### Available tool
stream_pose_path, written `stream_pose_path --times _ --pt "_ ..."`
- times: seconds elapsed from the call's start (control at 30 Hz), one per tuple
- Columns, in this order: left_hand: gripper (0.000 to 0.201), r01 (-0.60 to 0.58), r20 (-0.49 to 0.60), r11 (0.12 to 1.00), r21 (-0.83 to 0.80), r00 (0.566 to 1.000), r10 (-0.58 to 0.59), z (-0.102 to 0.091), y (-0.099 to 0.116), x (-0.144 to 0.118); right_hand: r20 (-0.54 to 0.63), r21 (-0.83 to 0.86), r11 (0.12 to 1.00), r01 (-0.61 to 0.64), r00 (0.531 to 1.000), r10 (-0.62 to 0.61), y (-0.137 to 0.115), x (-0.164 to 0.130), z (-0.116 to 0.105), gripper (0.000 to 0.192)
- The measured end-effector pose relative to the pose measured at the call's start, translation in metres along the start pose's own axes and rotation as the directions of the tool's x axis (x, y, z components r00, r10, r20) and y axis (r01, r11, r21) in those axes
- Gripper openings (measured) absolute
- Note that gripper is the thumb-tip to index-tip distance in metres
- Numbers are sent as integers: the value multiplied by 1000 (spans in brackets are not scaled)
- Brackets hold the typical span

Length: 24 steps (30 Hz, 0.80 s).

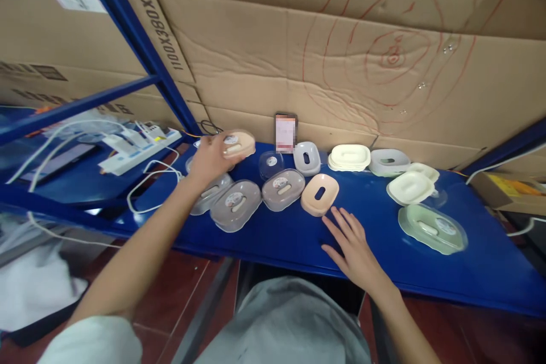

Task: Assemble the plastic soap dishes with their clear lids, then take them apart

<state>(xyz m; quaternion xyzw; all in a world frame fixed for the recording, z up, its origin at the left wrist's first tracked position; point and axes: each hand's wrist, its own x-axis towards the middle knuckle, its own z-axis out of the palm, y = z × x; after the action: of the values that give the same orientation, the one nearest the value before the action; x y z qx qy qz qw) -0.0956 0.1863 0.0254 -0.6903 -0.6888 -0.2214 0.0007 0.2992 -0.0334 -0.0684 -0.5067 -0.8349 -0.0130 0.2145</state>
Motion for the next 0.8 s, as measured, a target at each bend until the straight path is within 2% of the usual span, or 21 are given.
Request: stream_pose_path --times 0.1,0.27,0.37,0.47,0.6,0.7,0.8 --pt "86 27 140 991 133 989 -46 12 2 29 15 -13 999 -31 999 32 -3 -2 4 62" --pt "87 56 202 974 221 974 -102 27 13 48 -51 -18 998 -59 997 58 5 2 -4 51" --pt "86 34 225 969 244 970 -91 30 16 51 -132 -48 998 -36 991 30 33 25 -19 43" --pt "85 20 254 968 249 963 -85 30 20 49 -219 -111 991 -74 974 48 77 66 -33 38" --pt "83 12 270 969 248 959 -81 30 29 44 -269 -146 980 -138 958 95 129 117 -32 44" --pt "85 32 276 967 254 956 -104 34 33 45 -277 -144 978 -150 955 105 144 132 -29 59" --pt "90 51 310 964 261 941 -134 41 34 52 -294 -149 980 -136 952 87 132 120 -38 60"
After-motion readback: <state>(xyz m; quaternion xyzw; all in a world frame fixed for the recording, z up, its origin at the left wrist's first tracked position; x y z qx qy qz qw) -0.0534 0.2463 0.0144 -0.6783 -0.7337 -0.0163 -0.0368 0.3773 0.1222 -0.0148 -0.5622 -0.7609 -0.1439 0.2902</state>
